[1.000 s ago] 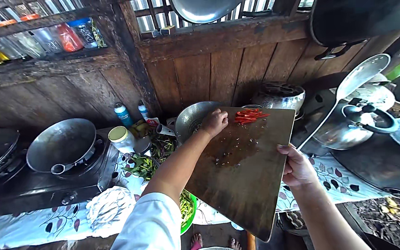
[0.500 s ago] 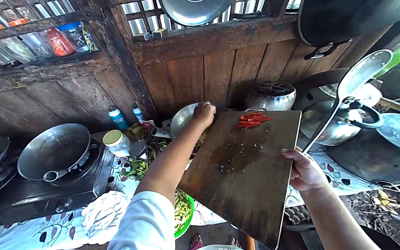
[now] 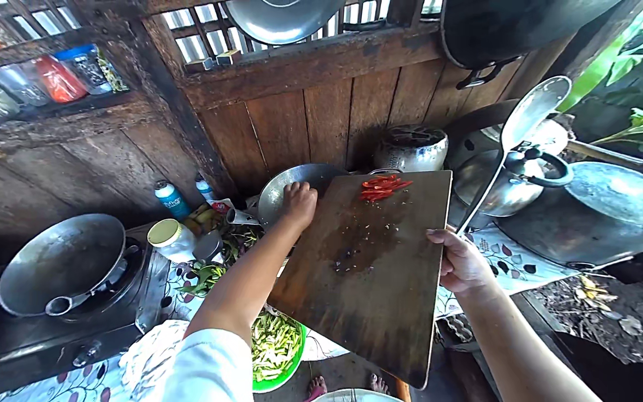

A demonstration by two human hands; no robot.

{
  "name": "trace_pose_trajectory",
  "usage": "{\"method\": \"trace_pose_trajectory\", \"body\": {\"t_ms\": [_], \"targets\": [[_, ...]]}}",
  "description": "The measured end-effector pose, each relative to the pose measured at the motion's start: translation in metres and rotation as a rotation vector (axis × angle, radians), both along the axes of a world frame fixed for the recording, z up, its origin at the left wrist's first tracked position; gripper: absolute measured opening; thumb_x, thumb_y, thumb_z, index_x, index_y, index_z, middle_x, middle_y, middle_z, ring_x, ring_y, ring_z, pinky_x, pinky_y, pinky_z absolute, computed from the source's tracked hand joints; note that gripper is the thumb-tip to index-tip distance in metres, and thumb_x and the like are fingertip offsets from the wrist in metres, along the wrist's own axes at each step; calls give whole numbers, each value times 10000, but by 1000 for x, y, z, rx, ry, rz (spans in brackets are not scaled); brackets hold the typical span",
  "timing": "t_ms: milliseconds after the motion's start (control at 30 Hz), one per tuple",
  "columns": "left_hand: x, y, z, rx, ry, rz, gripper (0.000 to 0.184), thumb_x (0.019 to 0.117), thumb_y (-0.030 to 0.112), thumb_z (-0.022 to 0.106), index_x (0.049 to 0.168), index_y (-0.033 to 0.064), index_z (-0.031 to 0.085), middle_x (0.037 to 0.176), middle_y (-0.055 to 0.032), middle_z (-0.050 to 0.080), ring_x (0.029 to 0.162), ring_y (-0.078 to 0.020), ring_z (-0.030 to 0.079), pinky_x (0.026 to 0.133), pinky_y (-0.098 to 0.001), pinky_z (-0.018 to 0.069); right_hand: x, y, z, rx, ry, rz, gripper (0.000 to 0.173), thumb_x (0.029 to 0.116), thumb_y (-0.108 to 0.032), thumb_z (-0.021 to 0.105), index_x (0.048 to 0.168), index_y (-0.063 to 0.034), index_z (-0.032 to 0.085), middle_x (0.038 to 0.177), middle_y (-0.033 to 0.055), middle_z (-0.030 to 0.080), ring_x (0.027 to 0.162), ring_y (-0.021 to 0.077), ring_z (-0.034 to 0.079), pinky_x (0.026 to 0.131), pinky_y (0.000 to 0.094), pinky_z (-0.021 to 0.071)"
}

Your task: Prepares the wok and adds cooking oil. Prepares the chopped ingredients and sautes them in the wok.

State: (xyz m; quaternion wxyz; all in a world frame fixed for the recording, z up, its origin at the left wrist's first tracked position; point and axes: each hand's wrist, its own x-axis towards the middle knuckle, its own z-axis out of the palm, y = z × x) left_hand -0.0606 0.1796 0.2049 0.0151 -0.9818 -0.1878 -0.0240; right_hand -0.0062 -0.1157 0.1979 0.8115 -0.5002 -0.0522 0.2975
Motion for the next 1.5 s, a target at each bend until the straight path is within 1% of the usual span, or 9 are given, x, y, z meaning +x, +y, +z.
{"method": "trace_pose_trajectory", "body": {"t_ms": [167, 333, 467, 733, 933, 1033, 1100, 1367, 1500], "targets": [[-29, -92, 28, -104, -128, -494, 578, 1001, 20, 582, 1538, 217, 502, 1350, -242, 583, 1254, -444, 551, 1011, -579, 471, 3, 4, -5, 42, 23, -9, 248, 1048, -29, 339, 940, -80, 556, 504, 11, 543, 335, 13, 458, 334, 139, 398], [-33, -92, 25, -137, 86, -877, 644, 1019, -36, 505, 1596, 234, 412, 1692, -32, 304, 1555, -364, 276, 1185, -685, 245, 0, 0, -9, 71, -23, 42, 251, 1014, -32, 334, 991, -94, 576, 559, 10, 600, 356, -2, 476, 345, 124, 400], [-30, -59, 18, -69, 142, -720, 656, 1011, -79, 483, 1616, 135, 349, 1698, -45, 288, 1549, -303, 305, 1221, -608, 241, 1, -4, -10, 74, -32, 30, 272, 1012, -34, 329, 980, -108, 588, 538, -6, 584, 355, -6, 474, 352, 122, 406], [-15, 16, -9, 96, 332, -122, 493, 1065, 33, 437, 1545, -62, 375, 1595, -285, 376, 1521, -464, 284, 1241, -670, 103, 5, -12, -16, 48, 10, -96, 260, 1056, -30, 324, 949, -80, 556, 516, 13, 556, 336, 14, 460, 330, 140, 395], [-67, -99, 38, 175, 146, -599, 646, 971, -63, 571, 1577, 66, 388, 1564, -302, 414, 1479, -482, 365, 1200, -708, 209, 7, -12, -14, 37, 7, -115, 263, 1056, -48, 333, 925, -90, 557, 502, 8, 537, 331, 12, 439, 328, 141, 382], [-87, -123, 40, 224, 298, -805, 774, 970, -136, 517, 1645, 119, 234, 1685, -188, 259, 1552, -391, 263, 1221, -642, 196, 3, -12, -14, 46, 11, -118, 275, 1062, -55, 325, 912, -94, 552, 500, -2, 534, 333, 8, 443, 331, 136, 381], [-80, -104, 30, 188, 252, -820, 784, 950, -162, 527, 1631, 140, 285, 1691, -125, 281, 1555, -377, 262, 1211, -665, 187, 1, -15, -14, 64, 7, -112, 296, 1053, -54, 306, 907, -102, 559, 501, -5, 545, 336, 6, 454, 334, 135, 389], [-8, 9, -18, 280, 196, -318, 535, 986, -87, 509, 1516, -55, 440, 1630, -254, 344, 1548, -469, 213, 1198, -753, 59, -9, -39, -23, 131, -55, -136, 320, 1015, -50, 307, 887, -120, 592, 491, -24, 559, 341, -5, 478, 344, 133, 417], [6, 22, -22, 108, 337, -31, 494, 1039, 63, 512, 1524, -16, 458, 1689, -164, 271, 1580, -445, 93, 1174, -774, -71, -17, -79, -35, 83, -48, -222, 347, 997, -108, 282, 855, -180, 590, 522, -74, 595, 374, -25, 514, 357, 121, 421]]}}
